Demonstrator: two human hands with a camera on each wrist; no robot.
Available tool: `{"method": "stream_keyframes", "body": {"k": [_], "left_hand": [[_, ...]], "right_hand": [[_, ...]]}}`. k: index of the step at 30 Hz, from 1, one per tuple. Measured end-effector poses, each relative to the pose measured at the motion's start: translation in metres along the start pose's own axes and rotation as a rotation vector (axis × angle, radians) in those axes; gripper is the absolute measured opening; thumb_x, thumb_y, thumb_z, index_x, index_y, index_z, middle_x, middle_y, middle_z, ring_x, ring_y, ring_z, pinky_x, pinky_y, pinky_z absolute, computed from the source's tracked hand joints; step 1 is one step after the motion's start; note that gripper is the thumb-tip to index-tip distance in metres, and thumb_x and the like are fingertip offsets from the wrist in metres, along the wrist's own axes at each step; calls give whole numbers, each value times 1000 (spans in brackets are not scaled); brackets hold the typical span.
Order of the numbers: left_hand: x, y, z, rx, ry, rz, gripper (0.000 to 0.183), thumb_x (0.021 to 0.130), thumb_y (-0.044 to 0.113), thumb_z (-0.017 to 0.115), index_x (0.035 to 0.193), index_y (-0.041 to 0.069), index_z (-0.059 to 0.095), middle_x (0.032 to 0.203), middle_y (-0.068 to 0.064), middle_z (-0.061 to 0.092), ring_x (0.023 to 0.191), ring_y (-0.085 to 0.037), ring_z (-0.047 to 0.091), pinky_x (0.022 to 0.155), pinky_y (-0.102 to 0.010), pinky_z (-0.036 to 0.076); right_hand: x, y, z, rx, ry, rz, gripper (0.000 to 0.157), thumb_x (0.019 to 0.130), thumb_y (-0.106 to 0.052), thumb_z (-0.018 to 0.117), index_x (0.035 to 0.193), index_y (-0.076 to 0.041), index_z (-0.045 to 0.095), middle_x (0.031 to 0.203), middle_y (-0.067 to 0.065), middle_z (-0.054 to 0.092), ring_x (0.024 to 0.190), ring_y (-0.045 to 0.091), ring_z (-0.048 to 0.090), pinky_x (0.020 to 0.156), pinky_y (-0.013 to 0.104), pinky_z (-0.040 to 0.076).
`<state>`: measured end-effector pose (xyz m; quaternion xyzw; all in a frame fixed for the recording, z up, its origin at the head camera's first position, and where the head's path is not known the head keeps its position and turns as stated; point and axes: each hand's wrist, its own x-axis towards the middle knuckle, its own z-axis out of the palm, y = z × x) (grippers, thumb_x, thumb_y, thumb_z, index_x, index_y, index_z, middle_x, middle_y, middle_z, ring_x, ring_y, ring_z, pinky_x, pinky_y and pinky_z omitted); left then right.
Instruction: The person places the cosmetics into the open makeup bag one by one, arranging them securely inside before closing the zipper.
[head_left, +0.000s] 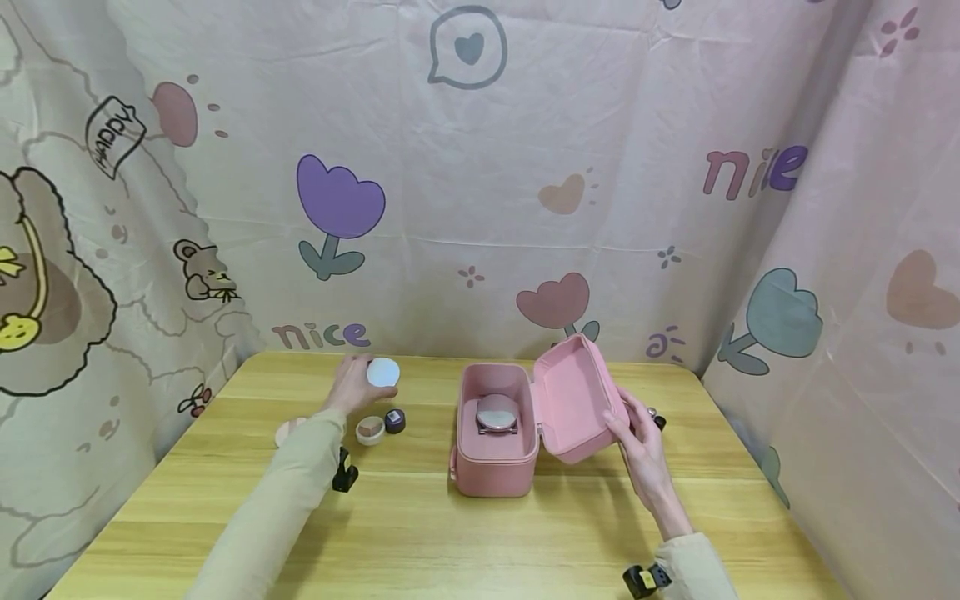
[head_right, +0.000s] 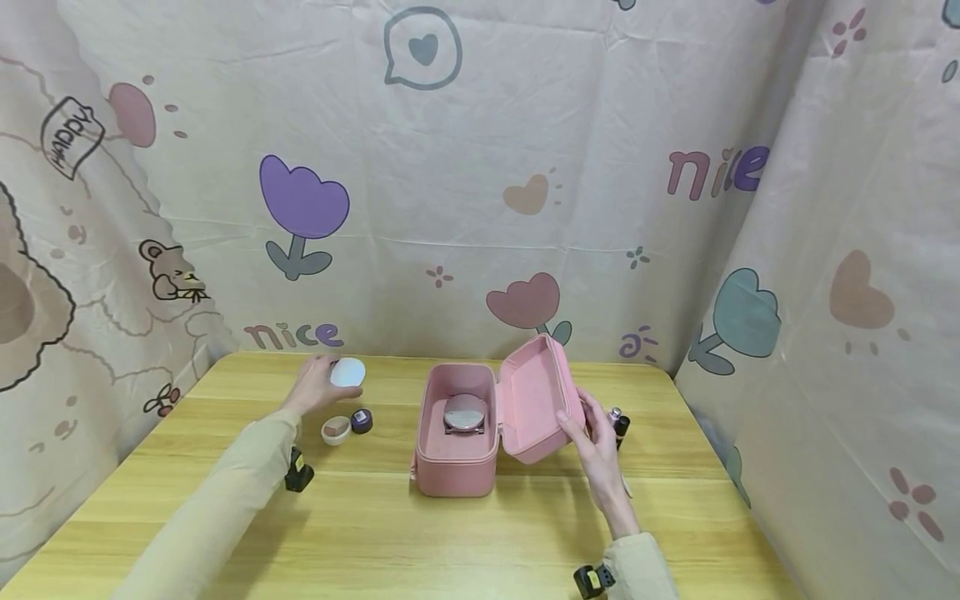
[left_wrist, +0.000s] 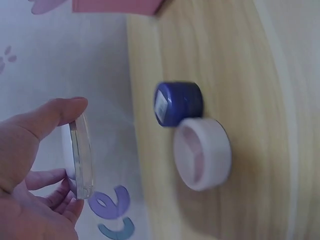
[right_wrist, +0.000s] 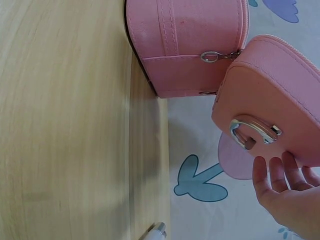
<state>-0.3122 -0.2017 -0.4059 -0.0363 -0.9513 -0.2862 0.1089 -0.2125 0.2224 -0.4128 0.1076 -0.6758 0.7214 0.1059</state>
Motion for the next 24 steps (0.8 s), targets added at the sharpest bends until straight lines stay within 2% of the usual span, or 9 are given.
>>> {"method": "stream_keyframes", "body": {"k": [7,17,24], "left_hand": [[0,19,1,-12,8,43,75,62,30,77,120,-8,47,117,-27,48,106,-39,43,88,-49,40],[-5,54,3,-62,-38,75,76,62,31,77,122,-5,46,118,-25,46,106,-36,45,89,-48,42],[-8,78,6,-95,-66,123,77,62,29,78,124,-5,46,120,-24,44,107,-35,45,91,-48,42]], "right_hand": [[0,0,0,-1,-2,-4,49,91,-9,48,136,-3,29,131,18,40,108,15,52,82,20,49],[0,-1,1,4,-8,-5,49,91,-9,48,136,-3,29,131,19,39,108,14,53,84,20,49],[0,-1,1,2,-5,1,49,91,-10,48,136,-3,29,131,18,40,108,15,52,83,20,49]]}}
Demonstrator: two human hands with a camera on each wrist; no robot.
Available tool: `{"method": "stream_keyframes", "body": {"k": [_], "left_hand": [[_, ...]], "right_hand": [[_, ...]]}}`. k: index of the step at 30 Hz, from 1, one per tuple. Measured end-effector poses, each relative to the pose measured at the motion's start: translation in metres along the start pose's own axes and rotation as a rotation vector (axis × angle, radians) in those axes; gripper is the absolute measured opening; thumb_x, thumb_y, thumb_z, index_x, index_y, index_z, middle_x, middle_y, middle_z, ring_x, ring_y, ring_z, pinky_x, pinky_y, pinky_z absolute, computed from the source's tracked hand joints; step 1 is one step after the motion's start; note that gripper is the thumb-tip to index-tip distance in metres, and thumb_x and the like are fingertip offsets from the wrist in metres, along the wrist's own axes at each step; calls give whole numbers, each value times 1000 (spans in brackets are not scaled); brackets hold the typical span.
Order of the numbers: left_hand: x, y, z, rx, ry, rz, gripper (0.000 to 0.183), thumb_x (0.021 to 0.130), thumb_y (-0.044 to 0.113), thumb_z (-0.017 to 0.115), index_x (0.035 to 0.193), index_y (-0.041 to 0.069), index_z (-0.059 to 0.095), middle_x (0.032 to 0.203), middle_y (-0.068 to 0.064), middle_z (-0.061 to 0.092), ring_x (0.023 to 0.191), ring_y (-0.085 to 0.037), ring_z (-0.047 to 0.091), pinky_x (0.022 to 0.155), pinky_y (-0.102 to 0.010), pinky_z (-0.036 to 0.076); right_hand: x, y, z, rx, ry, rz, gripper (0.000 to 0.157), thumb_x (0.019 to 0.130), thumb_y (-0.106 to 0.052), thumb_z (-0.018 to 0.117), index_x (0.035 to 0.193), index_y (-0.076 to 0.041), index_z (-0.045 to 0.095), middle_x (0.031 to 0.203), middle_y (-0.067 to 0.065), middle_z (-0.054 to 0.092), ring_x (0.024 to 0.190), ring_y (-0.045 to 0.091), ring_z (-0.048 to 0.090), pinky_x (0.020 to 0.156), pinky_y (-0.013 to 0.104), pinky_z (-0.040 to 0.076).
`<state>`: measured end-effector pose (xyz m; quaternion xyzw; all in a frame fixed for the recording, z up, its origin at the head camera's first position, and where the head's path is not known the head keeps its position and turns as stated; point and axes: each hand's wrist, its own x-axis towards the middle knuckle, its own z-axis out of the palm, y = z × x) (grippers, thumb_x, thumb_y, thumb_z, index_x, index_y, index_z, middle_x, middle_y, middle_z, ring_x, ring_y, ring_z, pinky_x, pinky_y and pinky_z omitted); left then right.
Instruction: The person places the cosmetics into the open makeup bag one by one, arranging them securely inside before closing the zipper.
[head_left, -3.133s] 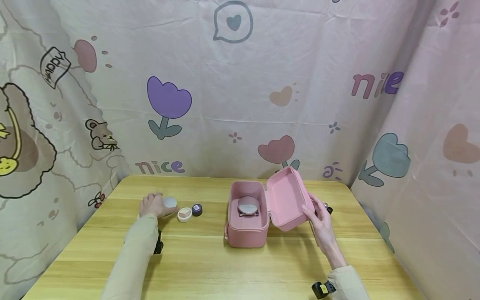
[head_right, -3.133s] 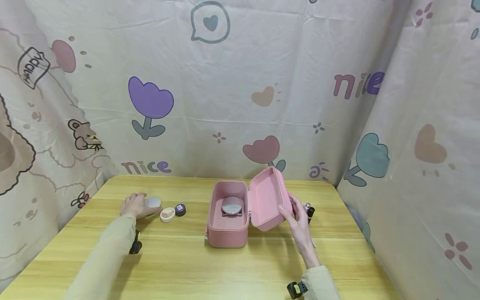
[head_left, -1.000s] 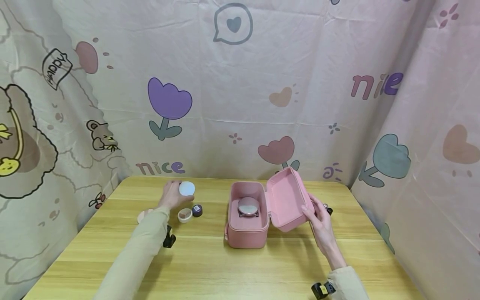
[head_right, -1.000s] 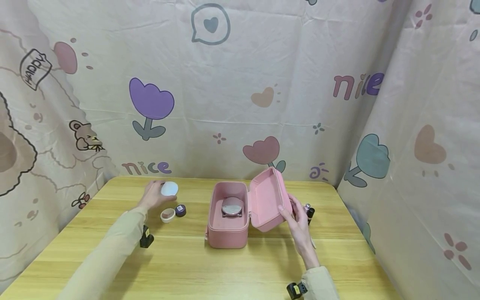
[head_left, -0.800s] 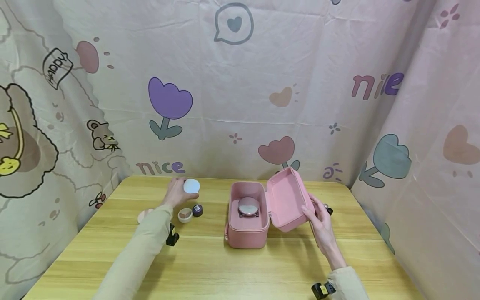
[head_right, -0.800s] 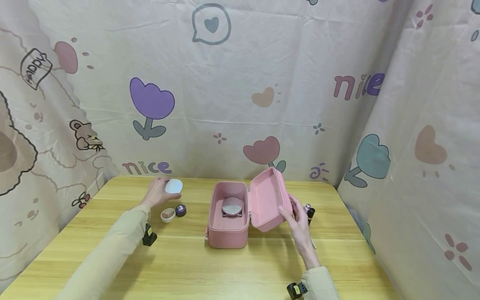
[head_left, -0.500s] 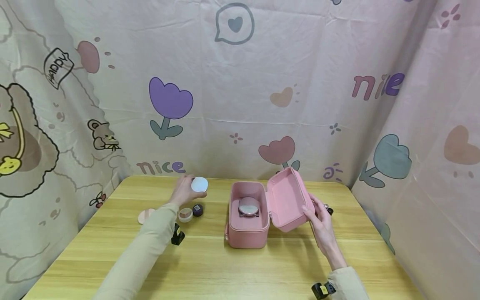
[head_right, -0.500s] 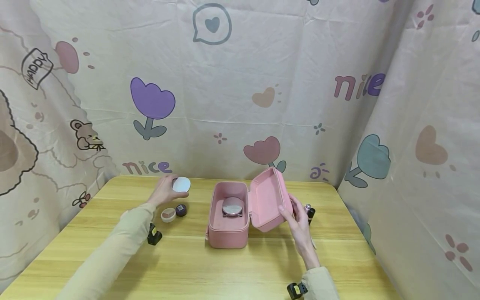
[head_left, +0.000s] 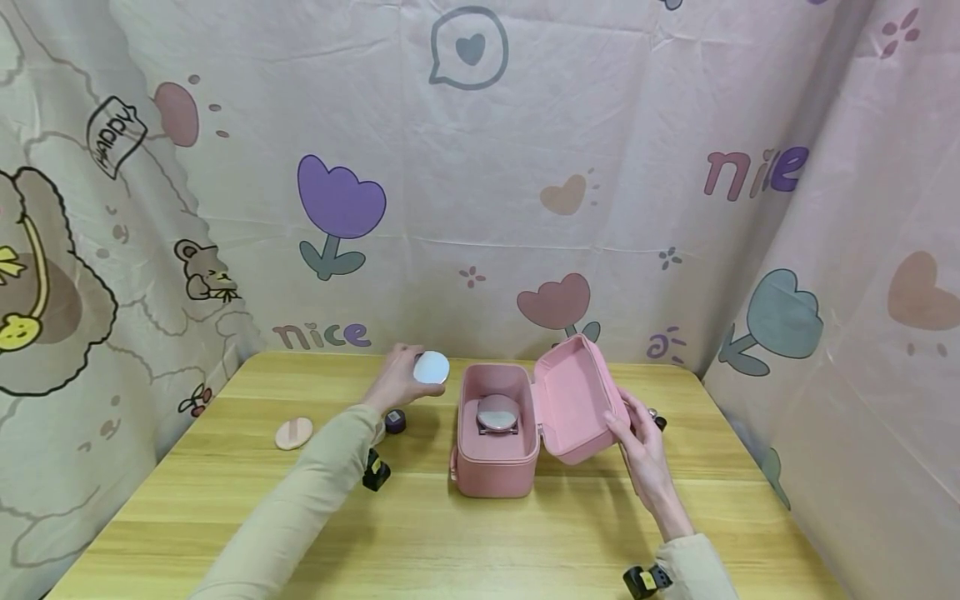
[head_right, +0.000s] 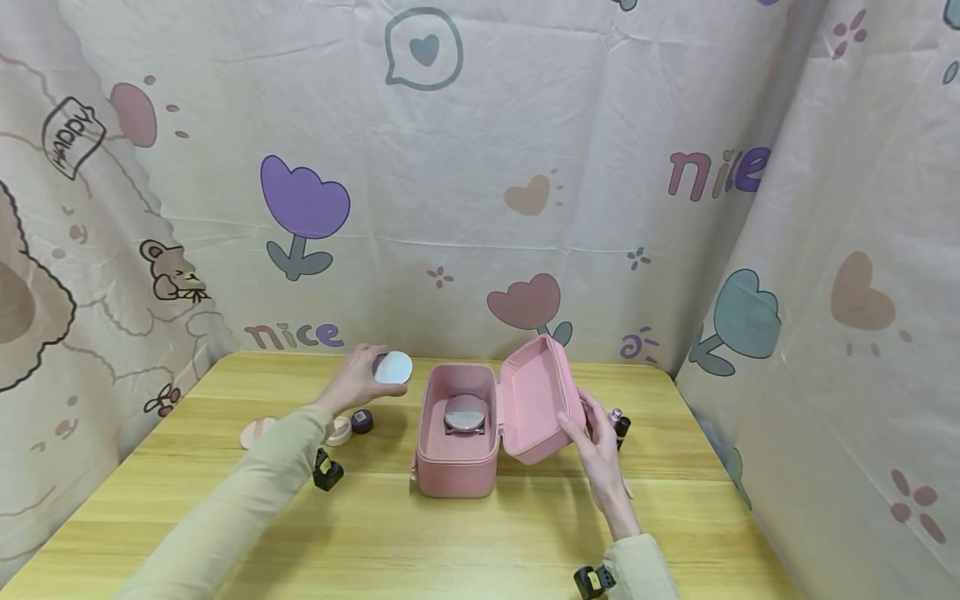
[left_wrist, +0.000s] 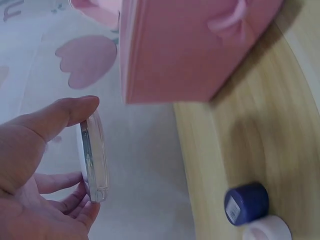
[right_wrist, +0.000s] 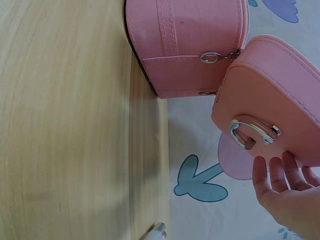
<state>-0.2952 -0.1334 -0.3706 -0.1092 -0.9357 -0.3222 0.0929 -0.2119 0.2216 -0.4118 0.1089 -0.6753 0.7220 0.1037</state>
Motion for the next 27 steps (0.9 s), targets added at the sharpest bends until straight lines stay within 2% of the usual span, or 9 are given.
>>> {"method": "stream_keyframes", "body": {"k": [8,15,21,27], "left_hand": [[4,20,13,-10,-30,56,77,60,28,80,122,-3,48,119,-22,46,109,-33,45,94,-46,41],[11,29,31,-31,-70,62,81,58,27,81,124,-4,47,119,-21,46,109,-31,44,95,-45,41],[14,37,43,17,-81,115,78,58,27,82,122,-5,49,115,-20,50,107,-29,46,95,-42,40],[17,46,52,37,-120,149,76,58,24,81,121,-5,50,114,-20,51,105,-29,46,93,-41,40]], "right_hand": [[0,0,0,0,3,1,49,91,-9,48,136,-3,29,130,18,40,107,13,53,83,20,49],[0,0,0,1,2,11,50,91,-10,48,136,-4,29,132,18,39,108,14,52,84,20,49],[0,-1,1,6,1,5,49,91,-9,48,136,-3,29,130,18,40,108,14,52,83,20,49],[-1,-2,1,6,0,7,50,91,-10,48,136,-3,29,131,18,39,109,14,52,84,20,49]]}}
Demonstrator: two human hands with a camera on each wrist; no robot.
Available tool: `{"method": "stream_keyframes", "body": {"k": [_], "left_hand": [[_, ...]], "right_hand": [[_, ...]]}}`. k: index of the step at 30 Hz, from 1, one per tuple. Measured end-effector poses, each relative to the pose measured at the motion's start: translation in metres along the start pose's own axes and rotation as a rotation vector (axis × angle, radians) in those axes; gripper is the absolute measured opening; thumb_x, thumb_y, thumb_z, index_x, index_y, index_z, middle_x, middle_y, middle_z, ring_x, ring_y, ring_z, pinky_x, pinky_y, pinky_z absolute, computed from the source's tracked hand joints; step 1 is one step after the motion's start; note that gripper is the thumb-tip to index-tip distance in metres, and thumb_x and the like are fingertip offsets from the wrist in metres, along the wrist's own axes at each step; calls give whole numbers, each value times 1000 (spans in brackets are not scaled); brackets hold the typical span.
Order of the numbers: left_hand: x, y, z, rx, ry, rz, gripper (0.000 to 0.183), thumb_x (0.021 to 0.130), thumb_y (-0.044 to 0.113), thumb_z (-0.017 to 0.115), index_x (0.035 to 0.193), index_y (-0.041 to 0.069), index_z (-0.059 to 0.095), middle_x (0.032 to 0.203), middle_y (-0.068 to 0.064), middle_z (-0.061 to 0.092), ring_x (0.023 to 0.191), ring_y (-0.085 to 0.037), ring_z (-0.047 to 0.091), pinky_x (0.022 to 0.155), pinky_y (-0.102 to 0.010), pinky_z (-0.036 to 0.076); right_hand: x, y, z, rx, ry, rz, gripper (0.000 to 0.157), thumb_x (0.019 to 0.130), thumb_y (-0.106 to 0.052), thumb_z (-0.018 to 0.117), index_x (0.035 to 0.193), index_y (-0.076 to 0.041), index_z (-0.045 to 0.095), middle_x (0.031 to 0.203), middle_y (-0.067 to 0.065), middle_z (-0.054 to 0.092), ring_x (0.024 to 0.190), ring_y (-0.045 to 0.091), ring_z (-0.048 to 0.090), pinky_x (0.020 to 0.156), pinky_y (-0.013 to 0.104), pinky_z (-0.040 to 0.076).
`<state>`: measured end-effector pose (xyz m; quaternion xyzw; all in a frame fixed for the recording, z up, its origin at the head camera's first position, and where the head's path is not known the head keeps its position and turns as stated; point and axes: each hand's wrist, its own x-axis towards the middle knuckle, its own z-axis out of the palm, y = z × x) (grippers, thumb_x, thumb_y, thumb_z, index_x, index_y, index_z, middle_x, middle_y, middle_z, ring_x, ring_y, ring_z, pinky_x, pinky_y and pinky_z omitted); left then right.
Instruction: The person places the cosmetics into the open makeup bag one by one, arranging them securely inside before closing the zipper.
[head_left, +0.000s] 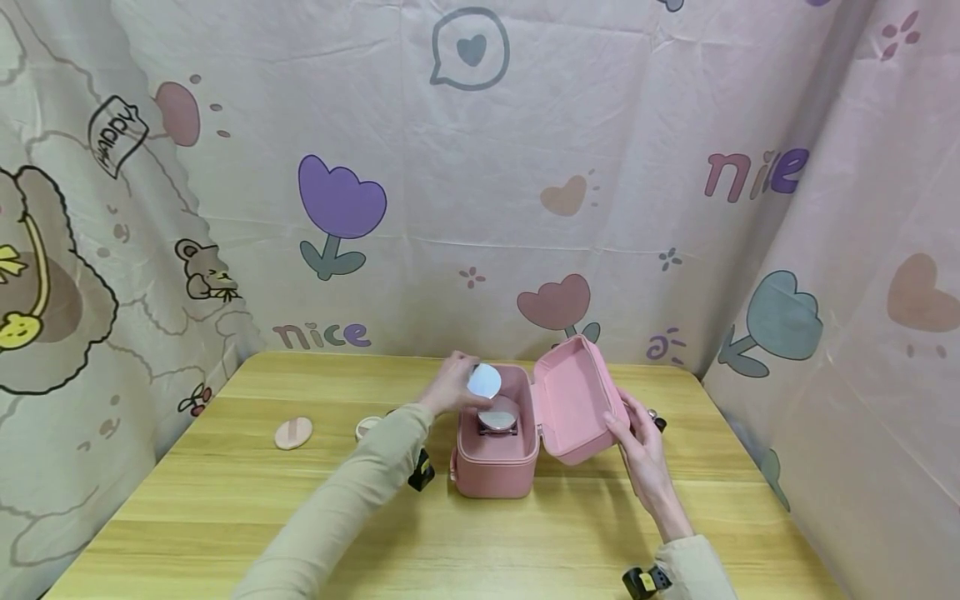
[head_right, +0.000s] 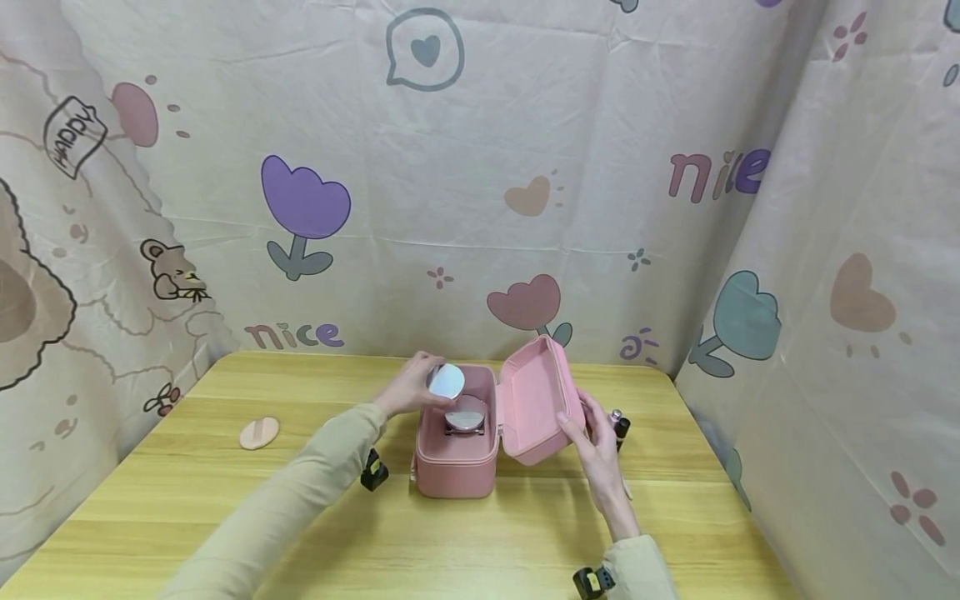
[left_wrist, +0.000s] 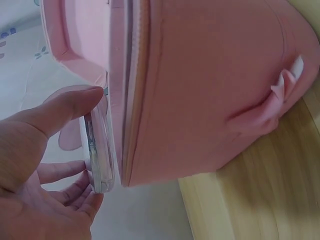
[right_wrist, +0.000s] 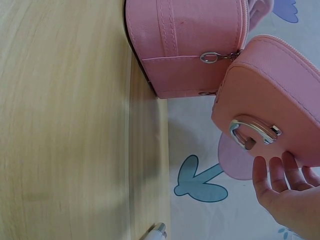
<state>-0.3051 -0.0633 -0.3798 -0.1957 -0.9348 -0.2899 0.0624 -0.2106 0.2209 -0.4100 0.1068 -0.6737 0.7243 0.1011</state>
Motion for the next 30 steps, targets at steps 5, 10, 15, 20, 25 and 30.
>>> {"method": "stream_keyframes", "body": {"k": [5,10,15,20,25,30], "left_hand": [[4,6,8,31,-44,-3,73,58,25,81,119,-2,52,110,-15,52,102,-26,46,90,-37,42],[6,10,19,27,-72,-17,71,58,24,82,119,2,53,106,-13,51,99,-24,46,89,-37,42],[8,11,27,30,-83,-26,70,58,23,82,119,2,53,108,-14,50,101,-25,45,89,-38,42],[11,11,34,51,-85,-26,70,59,23,82,117,-1,53,115,-17,50,108,-29,45,95,-41,39],[15,12,39,109,-84,-20,66,58,25,82,112,-1,55,112,-16,52,107,-29,47,94,-40,40],[16,13,42,167,-99,-46,60,59,26,81,108,2,55,109,-13,52,101,-26,50,88,-38,44]], "right_hand": [[0,0,0,5,-3,0,50,91,-10,48,136,-3,28,131,18,39,108,14,52,84,20,49],[0,0,-1,8,1,-1,50,91,-9,48,136,-3,29,131,18,39,108,14,52,84,20,49],[-1,0,-1,10,-8,-8,50,91,-9,48,136,-3,28,132,20,38,109,14,52,85,20,49],[0,0,-1,16,-11,-11,50,91,-9,48,136,-2,28,132,20,38,109,15,52,84,21,49],[0,0,0,20,-7,-10,50,90,-9,48,136,-2,28,131,19,39,109,15,52,84,21,49],[0,1,-1,25,-6,-11,50,90,-9,48,136,-2,28,131,19,39,109,15,52,84,21,49]]}}
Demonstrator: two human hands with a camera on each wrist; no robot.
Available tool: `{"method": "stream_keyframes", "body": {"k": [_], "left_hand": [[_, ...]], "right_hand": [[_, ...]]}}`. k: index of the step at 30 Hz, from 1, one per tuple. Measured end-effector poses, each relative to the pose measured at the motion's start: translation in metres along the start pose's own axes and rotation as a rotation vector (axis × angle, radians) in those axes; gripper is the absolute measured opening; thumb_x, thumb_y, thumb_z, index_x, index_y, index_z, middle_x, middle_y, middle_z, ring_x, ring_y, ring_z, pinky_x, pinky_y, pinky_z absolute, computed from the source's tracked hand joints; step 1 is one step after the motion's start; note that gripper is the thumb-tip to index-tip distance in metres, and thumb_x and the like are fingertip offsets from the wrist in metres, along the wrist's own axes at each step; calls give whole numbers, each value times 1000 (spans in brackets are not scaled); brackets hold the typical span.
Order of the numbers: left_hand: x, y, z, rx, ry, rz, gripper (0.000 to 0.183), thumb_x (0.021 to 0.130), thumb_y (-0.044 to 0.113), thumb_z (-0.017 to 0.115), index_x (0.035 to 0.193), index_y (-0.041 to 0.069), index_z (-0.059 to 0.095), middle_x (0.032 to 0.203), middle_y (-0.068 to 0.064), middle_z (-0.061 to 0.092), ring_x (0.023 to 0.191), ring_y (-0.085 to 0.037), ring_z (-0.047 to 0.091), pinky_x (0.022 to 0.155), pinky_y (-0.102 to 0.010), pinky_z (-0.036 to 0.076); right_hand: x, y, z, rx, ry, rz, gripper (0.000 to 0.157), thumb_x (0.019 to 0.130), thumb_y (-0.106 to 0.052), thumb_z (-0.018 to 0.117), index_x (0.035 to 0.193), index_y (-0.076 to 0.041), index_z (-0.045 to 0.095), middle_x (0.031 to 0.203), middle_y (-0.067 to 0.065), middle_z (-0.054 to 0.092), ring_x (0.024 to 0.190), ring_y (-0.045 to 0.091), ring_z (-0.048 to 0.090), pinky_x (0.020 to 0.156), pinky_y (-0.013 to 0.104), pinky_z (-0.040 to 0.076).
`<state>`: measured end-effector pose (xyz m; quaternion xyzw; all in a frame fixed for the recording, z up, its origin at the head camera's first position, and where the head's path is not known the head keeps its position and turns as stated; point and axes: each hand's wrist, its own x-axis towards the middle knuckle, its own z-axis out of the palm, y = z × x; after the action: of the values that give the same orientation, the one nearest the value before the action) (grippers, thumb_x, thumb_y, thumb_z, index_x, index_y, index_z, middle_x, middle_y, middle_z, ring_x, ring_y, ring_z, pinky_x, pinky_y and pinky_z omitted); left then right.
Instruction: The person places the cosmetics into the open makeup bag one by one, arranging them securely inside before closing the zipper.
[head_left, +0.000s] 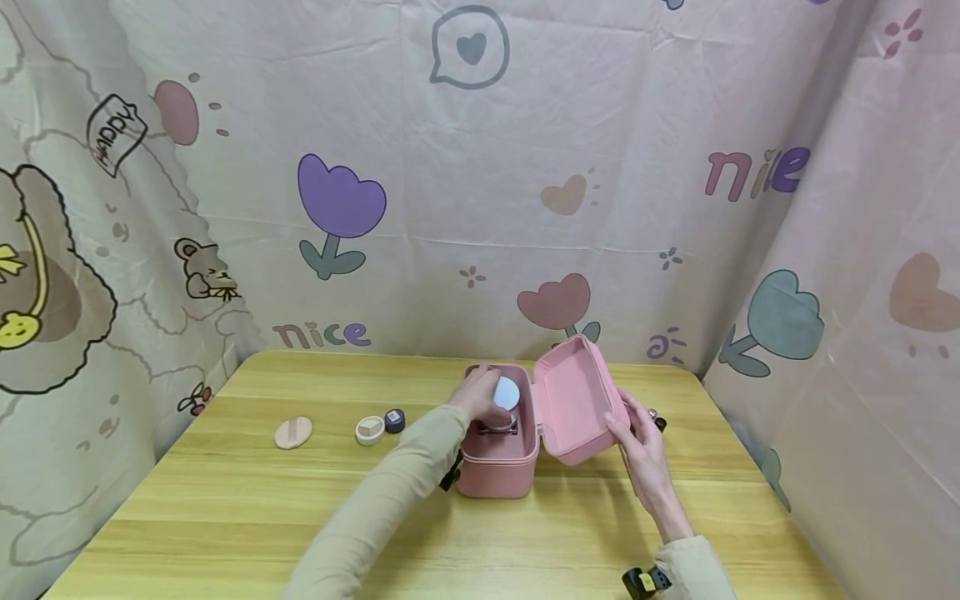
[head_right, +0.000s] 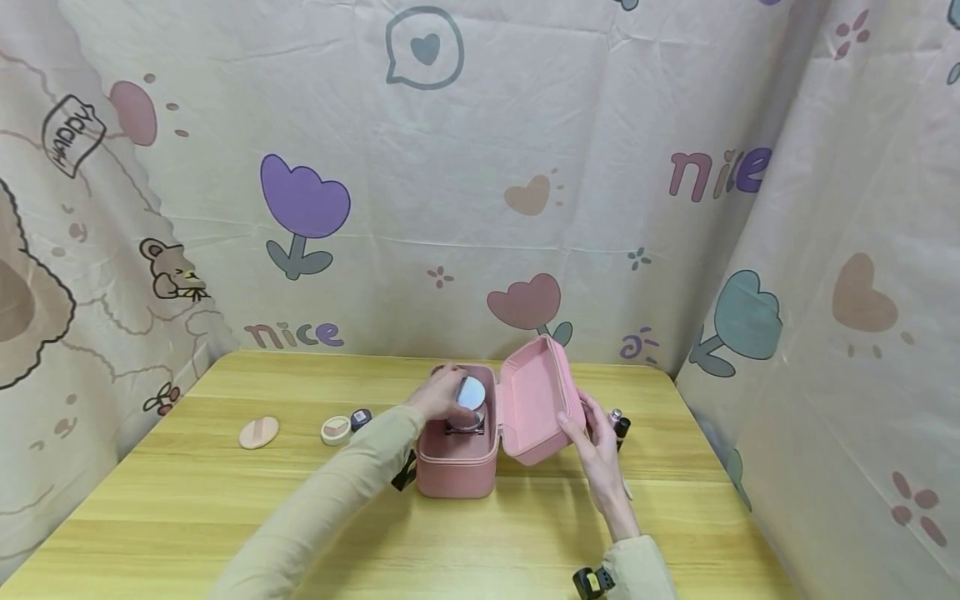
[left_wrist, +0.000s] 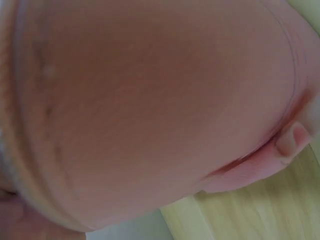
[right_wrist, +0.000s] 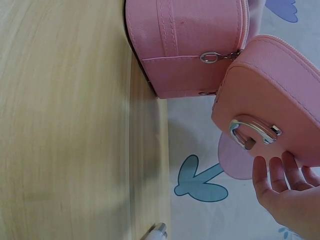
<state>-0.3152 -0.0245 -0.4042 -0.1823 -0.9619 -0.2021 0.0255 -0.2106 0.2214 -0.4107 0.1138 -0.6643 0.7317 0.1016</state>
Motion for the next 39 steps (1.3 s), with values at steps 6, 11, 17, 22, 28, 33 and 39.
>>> {"method": "stream_keyframes", "body": {"k": [6,11,17,22,28,33,39], "left_hand": [[1,2,1,117,-6,-6,54,58,33,79,100,7,56,100,-8,53,89,-22,53,81,-36,45],[3,3,3,192,1,5,55,59,36,78,101,8,57,99,-7,55,87,-21,54,81,-35,46],[1,4,4,252,36,31,63,60,43,78,107,7,58,106,-7,58,96,-23,57,88,-35,45],[-2,4,2,230,55,35,67,64,43,75,116,6,55,113,-8,57,104,-24,55,93,-35,42],[-5,-4,0,80,86,46,68,71,40,72,124,4,49,122,-11,53,117,-27,46,103,-38,34],[-10,-10,-1,-69,179,69,63,72,39,71,121,6,50,119,-10,55,116,-27,47,102,-39,34],[-17,-16,-2,-183,283,55,57,75,42,67,117,7,51,112,-9,52,108,-27,46,94,-39,38]], "right_hand": [[0,1,0,-2,-5,3,51,90,-9,48,136,-3,28,131,18,38,109,15,52,85,21,49],[0,1,0,-7,-3,8,51,90,-9,48,136,-3,28,132,17,38,109,14,51,85,20,49],[0,2,0,-2,0,11,50,91,-9,48,137,-3,28,132,18,38,110,14,51,86,20,48],[0,2,-1,6,2,17,51,91,-10,48,137,-3,27,134,17,36,112,12,50,90,19,46],[0,2,-1,7,3,18,52,91,-9,48,137,-3,27,133,16,37,112,12,50,89,19,46],[0,2,-1,7,4,23,52,90,-9,48,137,-3,26,133,16,37,111,11,50,88,19,47],[0,2,-1,8,-3,20,53,90,-10,48,137,-3,26,135,19,35,112,11,50,90,18,46]]}}
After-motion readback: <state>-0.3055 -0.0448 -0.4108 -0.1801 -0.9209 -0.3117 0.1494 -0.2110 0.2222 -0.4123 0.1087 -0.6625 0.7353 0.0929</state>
